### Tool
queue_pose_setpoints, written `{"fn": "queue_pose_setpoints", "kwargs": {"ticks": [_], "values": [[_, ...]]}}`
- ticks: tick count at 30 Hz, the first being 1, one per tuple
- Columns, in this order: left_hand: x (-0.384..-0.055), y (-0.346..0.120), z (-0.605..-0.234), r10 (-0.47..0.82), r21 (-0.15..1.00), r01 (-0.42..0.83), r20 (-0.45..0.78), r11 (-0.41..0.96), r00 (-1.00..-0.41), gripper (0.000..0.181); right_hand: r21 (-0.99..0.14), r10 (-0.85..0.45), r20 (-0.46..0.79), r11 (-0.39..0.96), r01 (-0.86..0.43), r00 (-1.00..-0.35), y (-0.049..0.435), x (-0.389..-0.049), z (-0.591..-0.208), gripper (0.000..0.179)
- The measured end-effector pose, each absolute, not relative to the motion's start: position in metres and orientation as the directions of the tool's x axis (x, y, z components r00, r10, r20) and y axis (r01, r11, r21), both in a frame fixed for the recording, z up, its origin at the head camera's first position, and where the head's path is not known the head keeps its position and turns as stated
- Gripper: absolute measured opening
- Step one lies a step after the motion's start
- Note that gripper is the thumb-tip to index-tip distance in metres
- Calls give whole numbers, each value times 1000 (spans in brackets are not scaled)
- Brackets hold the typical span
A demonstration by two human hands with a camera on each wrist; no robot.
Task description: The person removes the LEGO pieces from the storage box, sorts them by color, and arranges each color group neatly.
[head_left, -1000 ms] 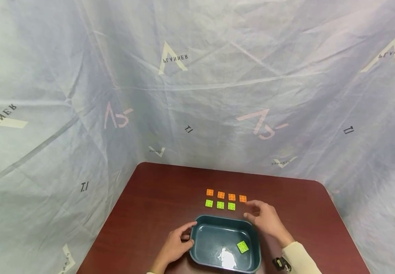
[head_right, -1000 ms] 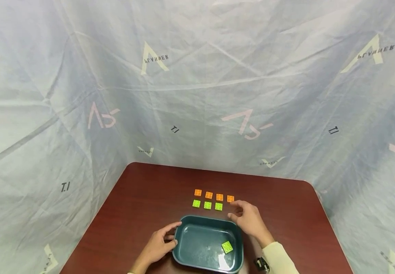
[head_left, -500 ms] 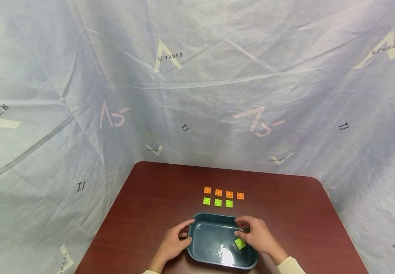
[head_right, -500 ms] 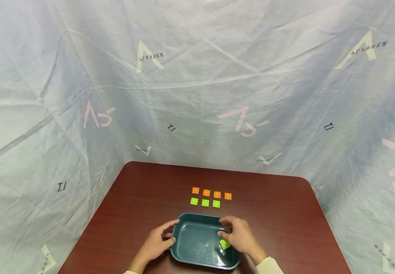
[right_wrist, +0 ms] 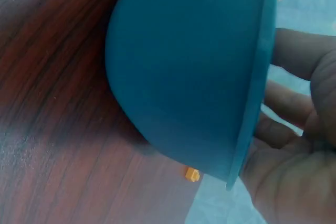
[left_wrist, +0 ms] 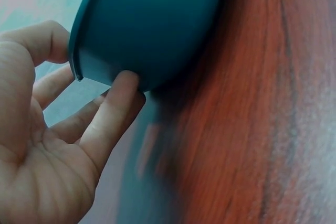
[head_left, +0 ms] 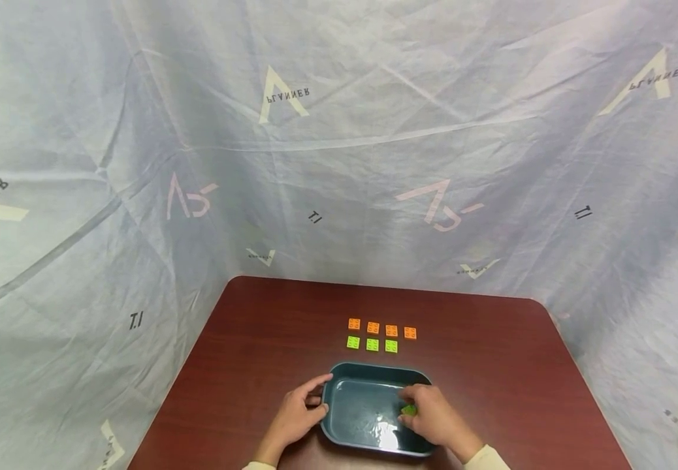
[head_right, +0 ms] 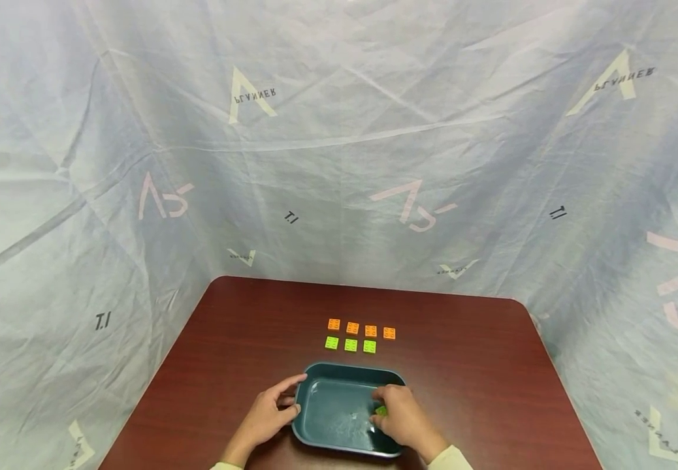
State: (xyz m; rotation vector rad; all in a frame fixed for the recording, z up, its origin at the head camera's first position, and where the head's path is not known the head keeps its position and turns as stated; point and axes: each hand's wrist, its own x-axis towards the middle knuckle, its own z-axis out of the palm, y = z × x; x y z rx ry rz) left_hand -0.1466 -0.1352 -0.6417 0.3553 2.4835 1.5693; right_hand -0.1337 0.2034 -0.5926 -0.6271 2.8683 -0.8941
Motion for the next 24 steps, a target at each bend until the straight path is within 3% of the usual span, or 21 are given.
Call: {"fn": "queue_pose_setpoints", "kwargs": {"ticks": [9,24], "values": [[-147,-135,-642,293,906,99,-28,411,-956,60,-446,-421,43,803,-394,-906,196,-134,-594,24],[-147,-135,-645,306,920,94,-29,381,-952,59,-482,-431,48,780,-399,-901,186,-135,-608,23]]}}
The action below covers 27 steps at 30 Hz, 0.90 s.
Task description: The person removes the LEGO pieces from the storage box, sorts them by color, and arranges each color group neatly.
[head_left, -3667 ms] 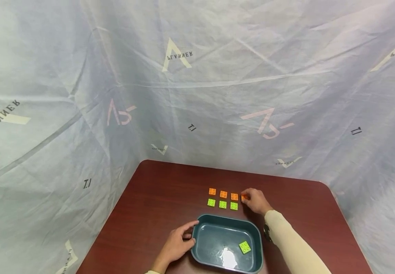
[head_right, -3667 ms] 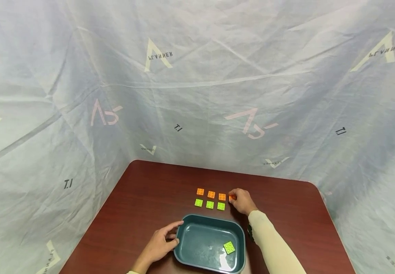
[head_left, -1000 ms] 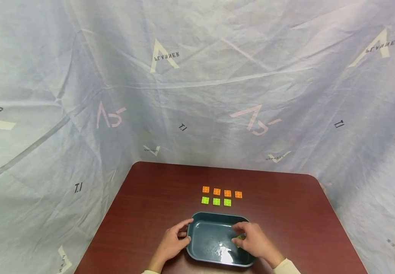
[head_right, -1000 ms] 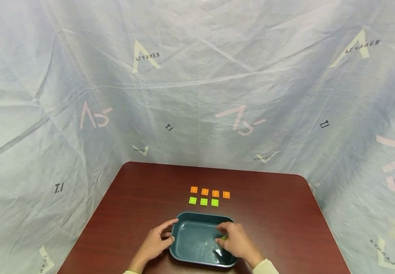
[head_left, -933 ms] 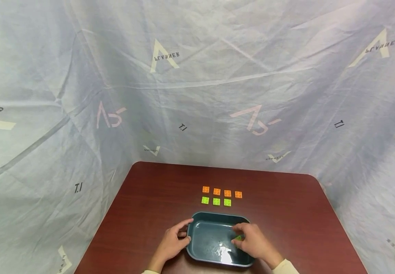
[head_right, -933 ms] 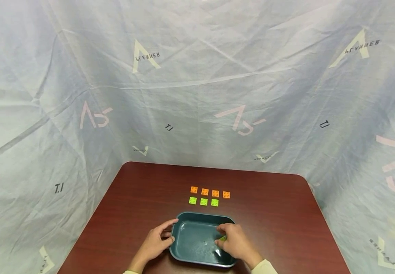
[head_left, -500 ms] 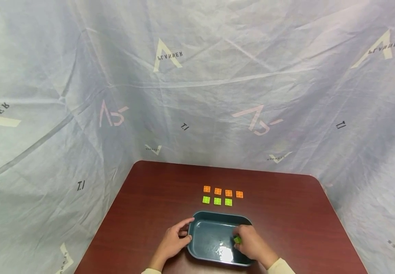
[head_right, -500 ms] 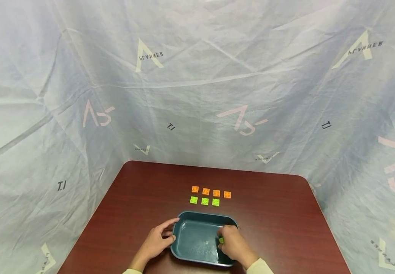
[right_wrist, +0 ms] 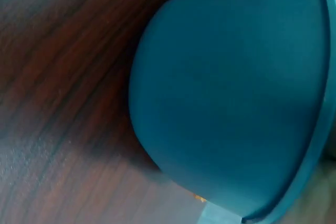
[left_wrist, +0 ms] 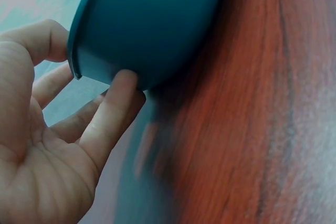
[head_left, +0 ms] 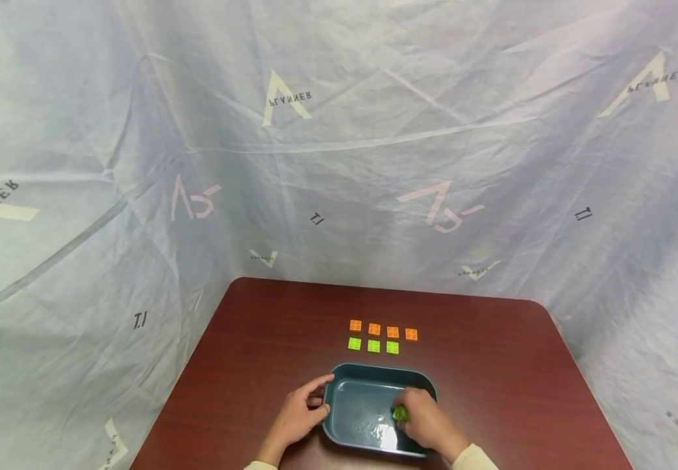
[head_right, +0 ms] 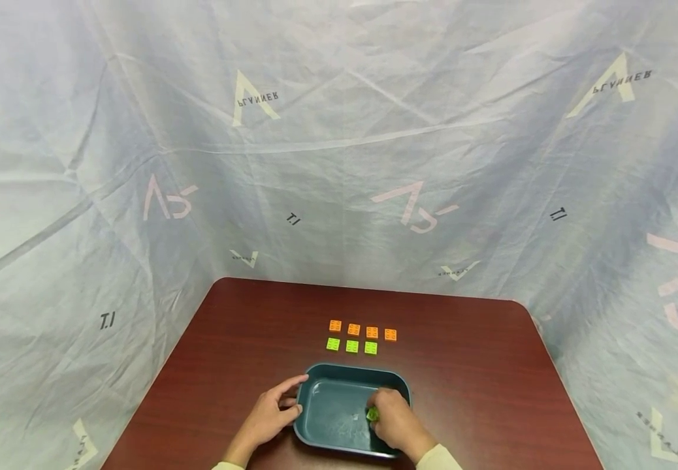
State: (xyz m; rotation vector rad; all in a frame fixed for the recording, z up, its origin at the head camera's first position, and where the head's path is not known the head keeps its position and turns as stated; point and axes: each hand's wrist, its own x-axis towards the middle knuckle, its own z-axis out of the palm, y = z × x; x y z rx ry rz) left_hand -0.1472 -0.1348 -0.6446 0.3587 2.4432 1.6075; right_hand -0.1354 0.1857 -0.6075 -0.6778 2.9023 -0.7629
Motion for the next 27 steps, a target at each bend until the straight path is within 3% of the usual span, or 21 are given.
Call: {"fn": "queue_pose_setpoints", "kwargs": {"ticks": [10,27], "values": [[-145,-134,-643,306,920,86,-38,383,-951,59,-413,-411,81,815,-406,-908,179,-139,-620,24],[-148,-133,-643,308,914,114,-13,389,-951,59,-440,-403,233,768,-465,-885,184,-142,-612,31]]}}
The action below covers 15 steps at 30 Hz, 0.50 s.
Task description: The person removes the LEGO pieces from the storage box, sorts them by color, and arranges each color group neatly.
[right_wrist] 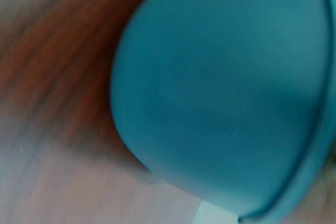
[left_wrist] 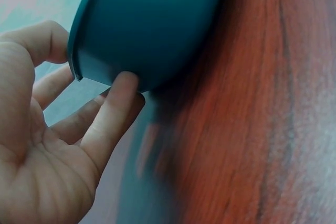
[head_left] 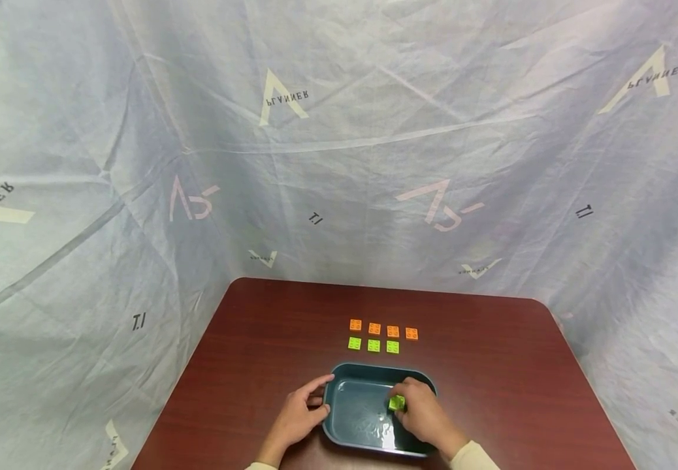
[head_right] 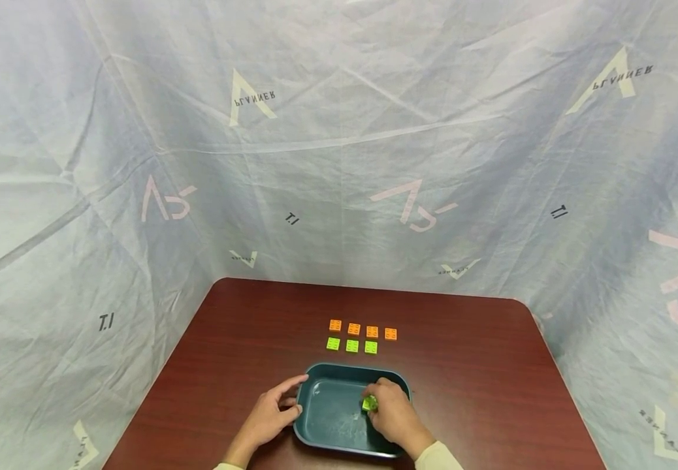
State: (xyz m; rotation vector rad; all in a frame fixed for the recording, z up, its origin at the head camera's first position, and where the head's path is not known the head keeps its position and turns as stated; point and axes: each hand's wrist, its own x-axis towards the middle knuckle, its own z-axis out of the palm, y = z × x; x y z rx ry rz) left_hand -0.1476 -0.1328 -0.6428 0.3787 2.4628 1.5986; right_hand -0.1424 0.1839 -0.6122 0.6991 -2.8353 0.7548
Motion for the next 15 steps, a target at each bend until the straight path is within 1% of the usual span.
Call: {"fn": "queue_pose_setpoints", "kwargs": {"ticks": [5,10,15], "values": [[-148,-133,-641,306,909,117,-12,399,-952,59,-458,-387,232,766,-451,-893,191,-147,-602,32],[-148,-134,-642,297,914,105,-17,391,-955,60,-512,-387,207,740,-436,-899,200,-152,-589,33],[-148,-133,-643,297,918,108,-11,382,-955,60,-532,-377,243,718,-448,-894,208,-159,-581,35]]}}
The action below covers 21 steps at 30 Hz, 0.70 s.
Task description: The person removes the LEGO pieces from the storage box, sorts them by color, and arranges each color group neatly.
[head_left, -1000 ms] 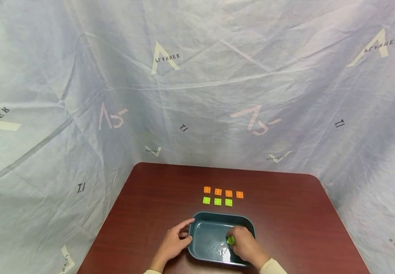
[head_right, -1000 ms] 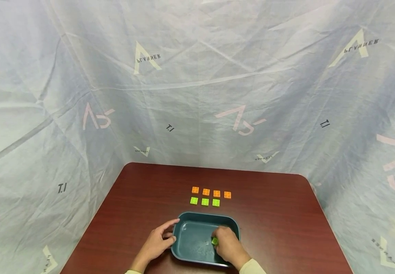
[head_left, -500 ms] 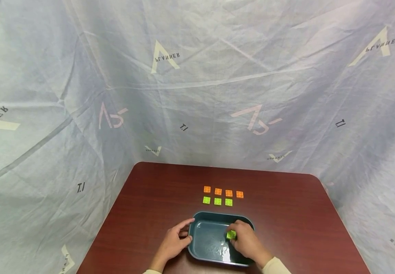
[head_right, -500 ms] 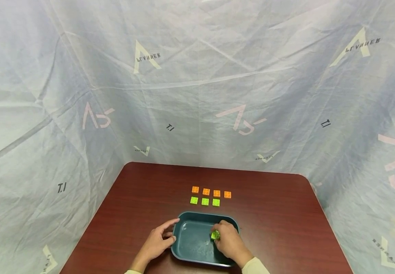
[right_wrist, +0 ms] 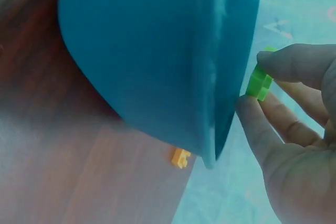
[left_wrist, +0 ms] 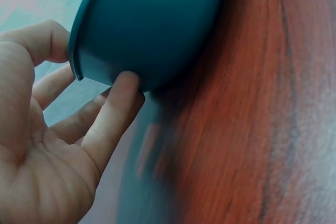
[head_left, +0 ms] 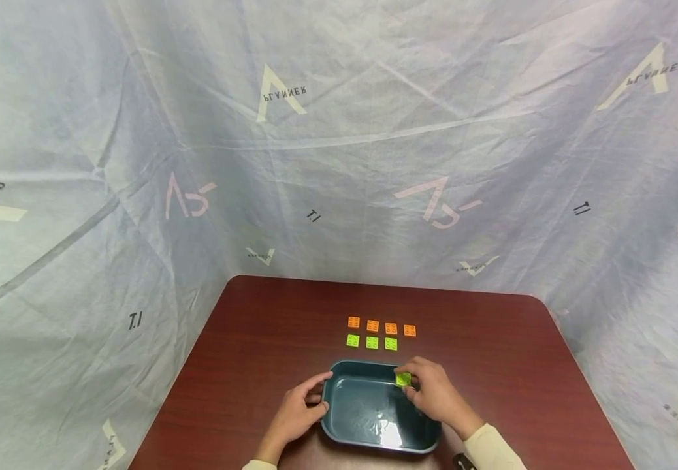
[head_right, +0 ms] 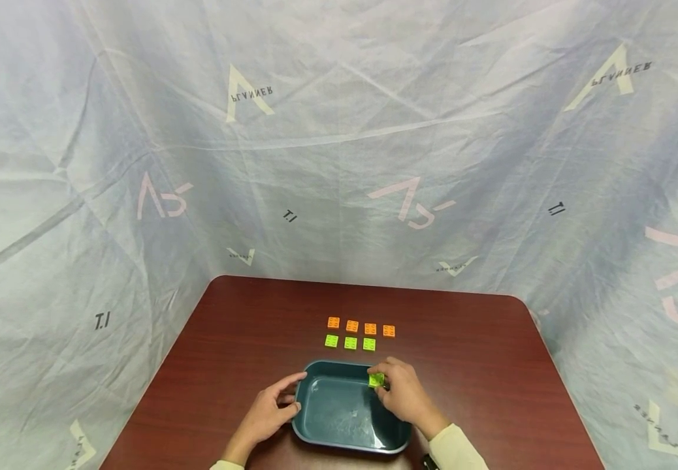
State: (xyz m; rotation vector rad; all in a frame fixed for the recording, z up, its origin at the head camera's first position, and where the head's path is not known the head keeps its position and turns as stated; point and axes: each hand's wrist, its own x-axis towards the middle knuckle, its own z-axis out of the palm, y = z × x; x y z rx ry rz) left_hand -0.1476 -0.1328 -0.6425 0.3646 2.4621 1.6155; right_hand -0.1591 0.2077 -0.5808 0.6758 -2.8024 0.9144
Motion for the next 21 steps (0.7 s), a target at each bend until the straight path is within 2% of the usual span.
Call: {"fn": "queue_pose_setpoints", "kwargs": {"ticks": [10,21], "values": [[-149,-134,-641,301,920,106,-13,376,-954,59,-599,-284,221,715,-360,-933,219,-180,-576,36],[-146,-134,-642,294,924,113,1,366,-956,56,-665,-169,184,704,-249,-968,242,-211,-588,33]]}}
